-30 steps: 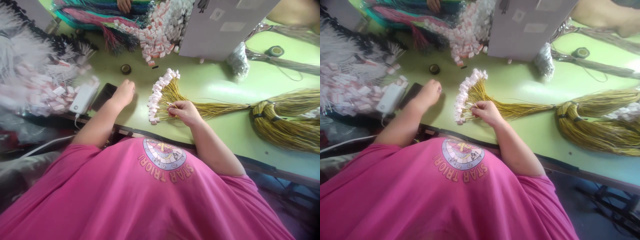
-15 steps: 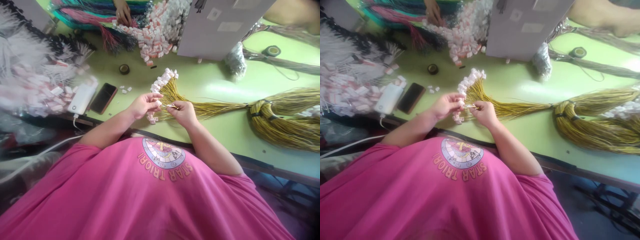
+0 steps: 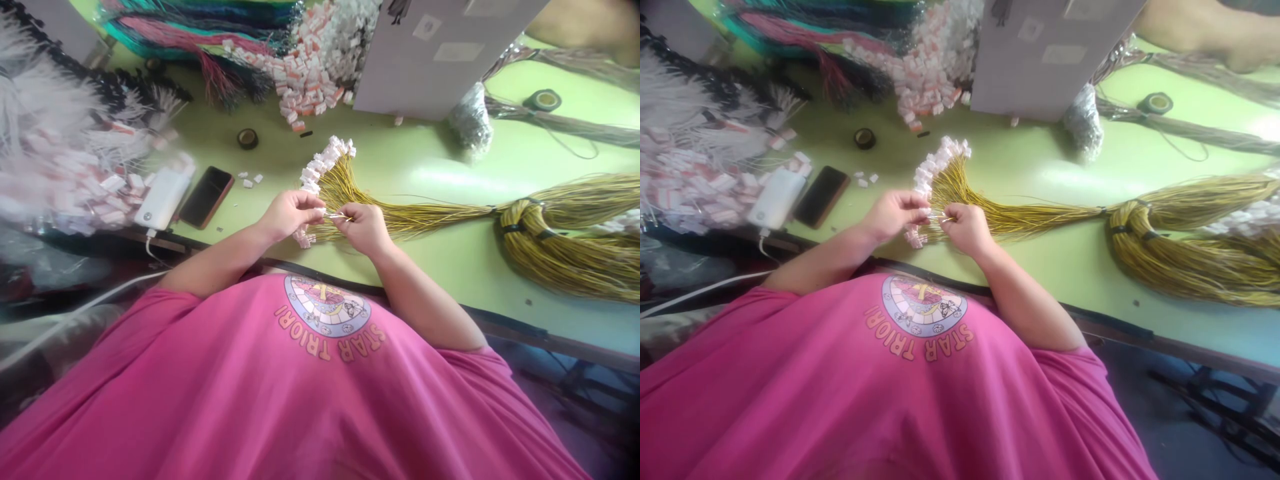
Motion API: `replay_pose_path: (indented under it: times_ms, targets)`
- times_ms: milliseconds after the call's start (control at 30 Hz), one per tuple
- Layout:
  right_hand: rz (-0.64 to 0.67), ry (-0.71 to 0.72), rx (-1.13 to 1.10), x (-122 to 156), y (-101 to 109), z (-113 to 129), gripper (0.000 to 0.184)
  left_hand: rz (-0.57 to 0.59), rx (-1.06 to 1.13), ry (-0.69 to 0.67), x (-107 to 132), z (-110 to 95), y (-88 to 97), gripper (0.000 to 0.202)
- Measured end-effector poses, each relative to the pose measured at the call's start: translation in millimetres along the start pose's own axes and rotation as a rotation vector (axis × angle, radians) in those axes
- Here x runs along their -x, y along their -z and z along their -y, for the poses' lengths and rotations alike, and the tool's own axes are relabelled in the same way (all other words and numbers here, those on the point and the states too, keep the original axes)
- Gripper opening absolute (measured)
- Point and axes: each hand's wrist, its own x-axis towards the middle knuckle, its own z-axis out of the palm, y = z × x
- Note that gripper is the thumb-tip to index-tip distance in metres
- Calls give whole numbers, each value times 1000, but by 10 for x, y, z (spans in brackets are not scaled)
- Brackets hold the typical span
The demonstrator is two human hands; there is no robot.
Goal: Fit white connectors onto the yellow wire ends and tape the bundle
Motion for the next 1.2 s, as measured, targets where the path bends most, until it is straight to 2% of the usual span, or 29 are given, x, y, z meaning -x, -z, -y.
replay_pose_path:
  times_ms: [167, 367, 533, 733, 933, 1100, 1200]
  targets:
    - [31, 13, -20, -4, 21, 8, 20, -24, -105, -21, -9, 5, 27, 16]
    - [48, 24, 2, -8, 47, 11, 22, 22, 7, 20, -27, -9, 55, 16]
    - [66, 54, 32, 6, 45, -1, 20, 2, -27, 21, 8, -35, -6, 14]
    - [108, 57, 74, 4, 35, -14, 19, 64, 22, 47, 39, 2, -96, 16]
    - [66, 53, 29, 18, 21, -17, 21, -3, 86, 13, 25, -11, -122, 13]
    - [94, 67, 49, 26, 6, -18, 19, 32, -29, -23, 37, 21, -138, 11]
    - [142, 83, 47, -7, 29, -24, 21, 109, -206, -72, 54, -15, -6, 14]
